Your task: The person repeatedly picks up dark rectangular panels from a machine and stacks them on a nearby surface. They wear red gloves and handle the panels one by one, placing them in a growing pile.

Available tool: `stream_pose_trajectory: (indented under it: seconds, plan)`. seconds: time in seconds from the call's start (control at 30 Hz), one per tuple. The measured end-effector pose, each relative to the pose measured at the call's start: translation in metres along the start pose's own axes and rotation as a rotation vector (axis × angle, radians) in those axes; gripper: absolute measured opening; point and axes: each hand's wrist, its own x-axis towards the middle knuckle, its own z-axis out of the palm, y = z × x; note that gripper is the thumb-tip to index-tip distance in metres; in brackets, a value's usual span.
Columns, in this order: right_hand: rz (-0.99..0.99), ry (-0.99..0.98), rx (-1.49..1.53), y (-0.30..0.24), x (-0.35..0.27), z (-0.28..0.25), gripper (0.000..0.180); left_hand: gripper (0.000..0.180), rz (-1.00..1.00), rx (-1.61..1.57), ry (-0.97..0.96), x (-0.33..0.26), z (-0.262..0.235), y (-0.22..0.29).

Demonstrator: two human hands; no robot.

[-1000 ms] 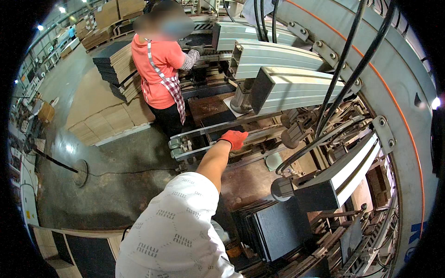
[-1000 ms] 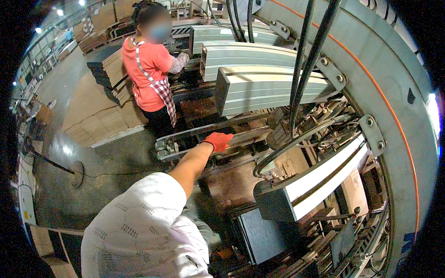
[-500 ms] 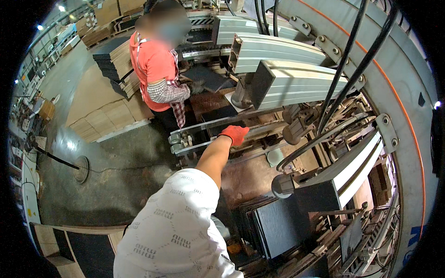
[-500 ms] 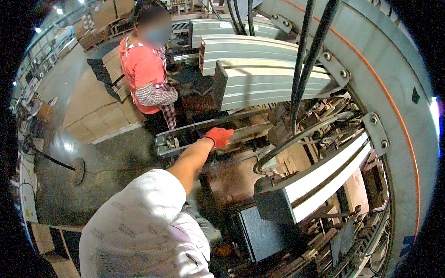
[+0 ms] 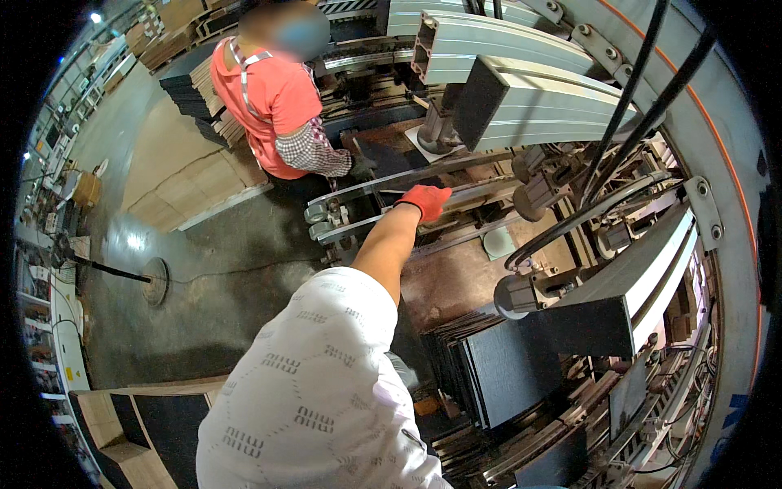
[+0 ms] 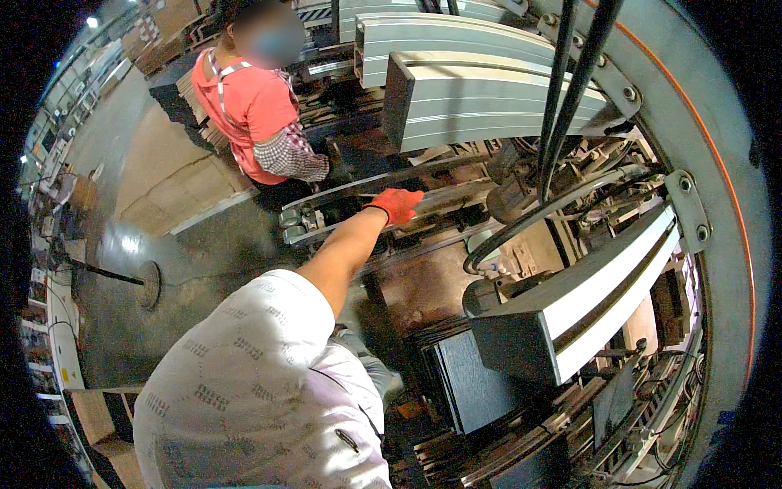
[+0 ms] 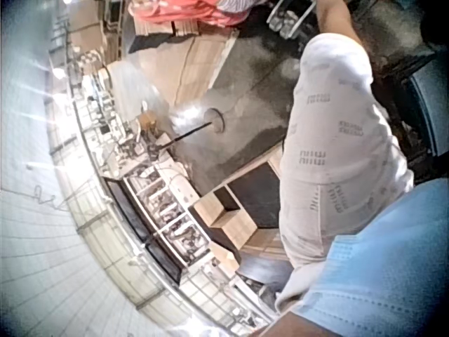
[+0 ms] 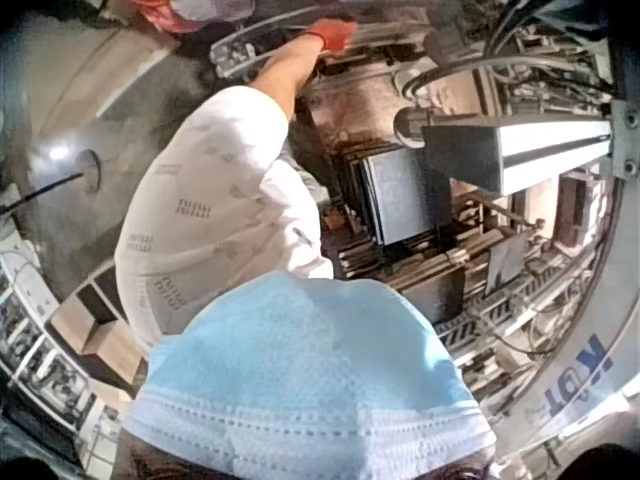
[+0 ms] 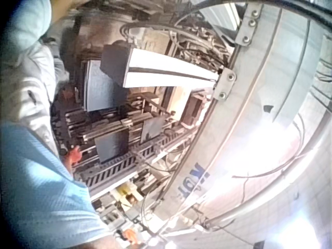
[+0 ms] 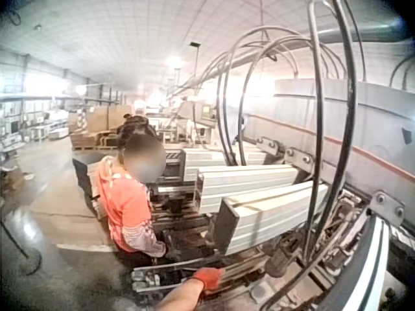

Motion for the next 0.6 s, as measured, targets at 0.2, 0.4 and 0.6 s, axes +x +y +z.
stream_pose_trajectory:
  seconds: [0.2,0.4,0.6]
  plan:
    - [0.408,0.047,0.399,-0.008,0.006,-0.011,0.040,0.046,0.008,-0.013,0.015,0.003,0.006,-0.013]
    - [0.575,-0.004,0.646,-0.022,0.003,-0.049,0.059,0.043,0.006,0.007,0.023,-0.001,0.002,-0.008]
    - [0.537,0.060,0.688,-0.028,0.000,-0.062,0.050,0.053,0.030,0.013,0.005,-0.001,0.000,-0.008]
